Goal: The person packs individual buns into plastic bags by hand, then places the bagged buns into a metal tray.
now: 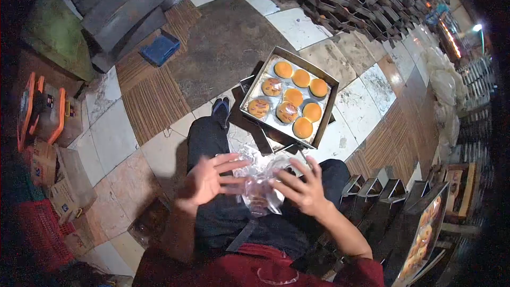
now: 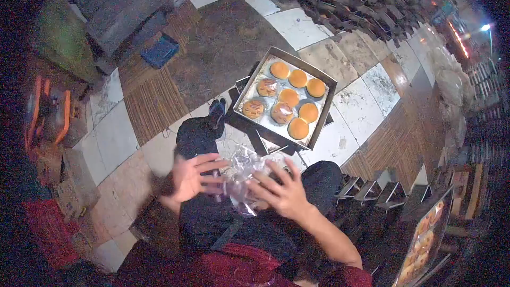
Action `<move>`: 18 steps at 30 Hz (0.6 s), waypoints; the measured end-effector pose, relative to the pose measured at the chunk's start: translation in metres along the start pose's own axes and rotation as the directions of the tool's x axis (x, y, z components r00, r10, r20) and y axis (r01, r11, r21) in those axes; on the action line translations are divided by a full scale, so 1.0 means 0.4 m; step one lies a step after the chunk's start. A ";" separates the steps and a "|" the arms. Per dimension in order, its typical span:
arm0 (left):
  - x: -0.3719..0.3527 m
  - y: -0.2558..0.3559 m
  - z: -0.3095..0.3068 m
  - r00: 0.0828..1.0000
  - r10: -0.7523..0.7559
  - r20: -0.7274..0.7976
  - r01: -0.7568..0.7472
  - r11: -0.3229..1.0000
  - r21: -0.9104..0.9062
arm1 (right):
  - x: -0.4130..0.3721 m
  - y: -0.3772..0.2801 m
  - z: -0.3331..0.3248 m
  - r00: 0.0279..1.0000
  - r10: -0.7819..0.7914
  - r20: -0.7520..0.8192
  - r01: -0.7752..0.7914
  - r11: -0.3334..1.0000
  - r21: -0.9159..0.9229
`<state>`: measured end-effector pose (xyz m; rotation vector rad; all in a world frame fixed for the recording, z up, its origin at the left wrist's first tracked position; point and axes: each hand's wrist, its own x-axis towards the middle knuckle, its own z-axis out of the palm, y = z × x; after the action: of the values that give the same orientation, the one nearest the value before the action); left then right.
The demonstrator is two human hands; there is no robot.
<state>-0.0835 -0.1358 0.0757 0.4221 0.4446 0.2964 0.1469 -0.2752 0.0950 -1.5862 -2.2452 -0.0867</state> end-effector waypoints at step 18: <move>0.373 0.041 -0.069 0.669 0.658 -0.346 0.009 0.459 0.888 | 0.060 0.651 0.283 -0.076 0.966 0.248 -0.252 -0.260 0.932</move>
<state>0.0293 -0.0583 0.0083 1.4451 1.2549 0.6634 0.3479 -0.1298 -0.0457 -1.5118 0.0665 0.6317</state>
